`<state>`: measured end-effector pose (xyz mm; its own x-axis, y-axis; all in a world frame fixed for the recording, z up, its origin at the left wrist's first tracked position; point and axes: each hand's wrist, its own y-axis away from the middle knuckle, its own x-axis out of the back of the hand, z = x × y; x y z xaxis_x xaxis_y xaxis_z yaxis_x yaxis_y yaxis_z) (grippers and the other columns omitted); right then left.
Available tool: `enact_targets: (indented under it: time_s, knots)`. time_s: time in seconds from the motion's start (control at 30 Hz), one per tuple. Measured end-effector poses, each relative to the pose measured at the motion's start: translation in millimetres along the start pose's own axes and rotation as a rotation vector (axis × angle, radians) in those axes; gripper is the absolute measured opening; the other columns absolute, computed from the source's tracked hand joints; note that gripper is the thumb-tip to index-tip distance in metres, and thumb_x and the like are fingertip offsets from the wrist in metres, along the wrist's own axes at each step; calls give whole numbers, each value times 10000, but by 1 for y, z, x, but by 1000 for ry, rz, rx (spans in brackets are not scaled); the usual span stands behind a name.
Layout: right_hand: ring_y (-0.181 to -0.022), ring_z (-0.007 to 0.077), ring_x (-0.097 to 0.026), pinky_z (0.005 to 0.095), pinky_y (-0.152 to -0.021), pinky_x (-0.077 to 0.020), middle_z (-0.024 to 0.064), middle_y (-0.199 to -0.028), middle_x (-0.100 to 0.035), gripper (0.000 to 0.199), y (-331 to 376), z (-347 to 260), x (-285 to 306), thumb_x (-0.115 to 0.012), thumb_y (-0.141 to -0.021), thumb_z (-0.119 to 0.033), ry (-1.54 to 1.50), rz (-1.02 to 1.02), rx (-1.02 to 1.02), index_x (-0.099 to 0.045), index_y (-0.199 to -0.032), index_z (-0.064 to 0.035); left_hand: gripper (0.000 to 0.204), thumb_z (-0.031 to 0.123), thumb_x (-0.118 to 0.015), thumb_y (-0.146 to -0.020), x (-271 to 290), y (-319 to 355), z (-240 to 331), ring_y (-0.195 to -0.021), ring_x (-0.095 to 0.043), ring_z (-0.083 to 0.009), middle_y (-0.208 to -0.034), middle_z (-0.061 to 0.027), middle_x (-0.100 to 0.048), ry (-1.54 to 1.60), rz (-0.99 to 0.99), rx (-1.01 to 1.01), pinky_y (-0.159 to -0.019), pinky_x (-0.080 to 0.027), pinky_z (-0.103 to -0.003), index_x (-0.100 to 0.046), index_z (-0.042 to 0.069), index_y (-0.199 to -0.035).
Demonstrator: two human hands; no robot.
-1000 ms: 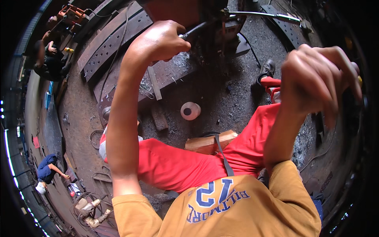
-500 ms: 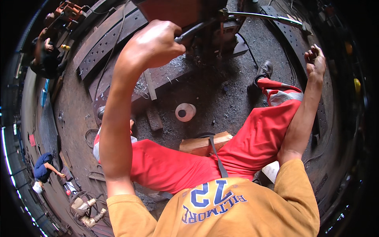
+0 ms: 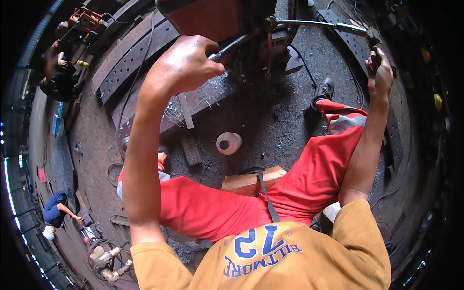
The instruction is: The person operates a drill press on a metal plate, repeatedly applying liquid from a plastic bottle to the drilling area. The person also uses a metal file to scrape the surface of the metal plate between drilling cycles.
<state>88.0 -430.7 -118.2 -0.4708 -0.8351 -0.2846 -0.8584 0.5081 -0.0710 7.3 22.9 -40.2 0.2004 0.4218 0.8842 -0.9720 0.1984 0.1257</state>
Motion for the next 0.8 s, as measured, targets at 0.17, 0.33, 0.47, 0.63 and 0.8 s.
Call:
enact_targets:
  time_s: [0.17,0.33,0.47,0.63,0.8]
  knots:
    - [-711,109,-572,246,-649,-474,31,-836,-649,233,3,-3,-6,-566,-1020,-189,31,36,0,-673,-1096,4,450,217,-686,-794,0,-1,-1,-527,-563,-129,-668,-94,-626,-3,11,12,-509,-470,-321,-685,-41,-1162]
    - [-735,108,-588,254,-667,-485,26,-848,-658,218,-3,0,2,-583,-1013,-192,11,14,-2,-683,-1088,-13,447,228,-690,-796,2,1,2,-525,-559,-123,-663,-88,-618,29,-19,64,-504,-467,-315,-690,-28,-1164]
    - [-741,106,-595,255,-672,-489,24,-853,-664,210,-5,2,8,-591,-1009,-193,21,20,7,-685,-1082,-21,437,231,-691,-799,3,-1,1,-526,-560,-123,-660,-78,-614,24,-32,54,-499,-467,-313,-695,-20,-1157]
    - [-735,102,-594,248,-662,-485,19,-852,-666,209,-6,1,10,-592,-1008,-198,20,31,-4,-682,-1076,-22,439,231,-692,-797,1,0,0,-527,-568,-131,-661,-82,-618,2,4,33,-500,-475,-320,-695,-26,-1153]
    - [-731,102,-592,248,-654,-485,19,-848,-663,209,-5,2,10,-590,-1008,-196,15,10,1,-679,-1076,-19,448,236,-691,-793,0,1,0,-530,-579,-138,-668,-96,-626,-4,26,14,-502,-478,-321,-696,-30,-1153]
